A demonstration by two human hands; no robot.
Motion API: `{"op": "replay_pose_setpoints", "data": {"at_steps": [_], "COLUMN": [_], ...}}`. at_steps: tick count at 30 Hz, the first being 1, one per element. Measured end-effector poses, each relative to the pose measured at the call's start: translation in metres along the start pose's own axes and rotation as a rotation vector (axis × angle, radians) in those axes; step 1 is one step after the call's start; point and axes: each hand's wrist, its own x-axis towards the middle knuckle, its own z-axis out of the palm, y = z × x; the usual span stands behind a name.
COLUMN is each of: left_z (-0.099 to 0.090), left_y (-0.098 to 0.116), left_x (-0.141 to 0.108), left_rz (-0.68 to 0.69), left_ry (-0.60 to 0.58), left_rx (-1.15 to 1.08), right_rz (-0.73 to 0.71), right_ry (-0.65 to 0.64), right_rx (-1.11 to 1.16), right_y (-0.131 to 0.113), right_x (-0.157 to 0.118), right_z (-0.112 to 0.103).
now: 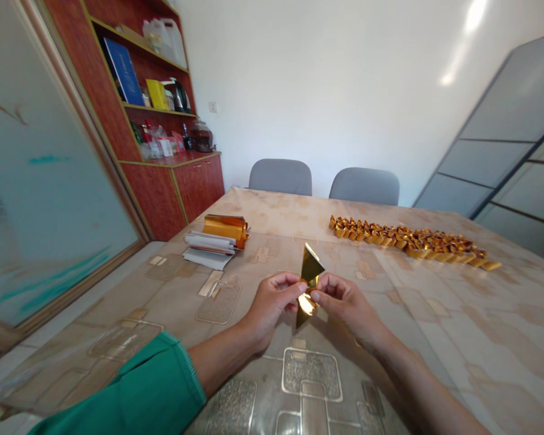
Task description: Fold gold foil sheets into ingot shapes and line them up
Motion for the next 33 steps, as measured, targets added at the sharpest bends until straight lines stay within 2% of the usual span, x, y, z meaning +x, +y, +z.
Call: {"op": "replay_pose_setpoints", "data": {"at_steps": [11, 19, 23, 27, 30, 33], "left_z": [0.0, -0.002, -0.007, -0.009, -0.009, -0.009], "left_y": [0.005, 0.008, 0.012, 0.013, 0.012, 0.013], "left_x": [0.0, 0.001, 0.006, 0.006, 0.006, 0.006], "left_rz": [-0.003, -0.116, -0.178, -0.259, -0.293, -0.312], "left_ry": [-0.078, -0.077, -0.047, -0.047, -0.038, -0.017], "left_rx": [0.049, -0.03, -0.119, -0.175, -0.212, -0.254], "right_rz": [-0.012, -0.094, -0.262, -0.47, -0.527, -0.515], "right_ry": [-0.03, 0.007, 0.001, -0.101, -0.176, -0.192], "right_rx": [-0.105, -0.175, -0.323, -0.538, -0.611, -0.655], "right_y": [-0.012, -0.01, -0.012, -0.015, -0.013, -0.008], "right_x": [-0.004, -0.004, -0.007, -0.007, -0.006, -0.006], "right_z": [-0.003, -0.003, -0.01, -0.013, -0.015, -0.018]}}
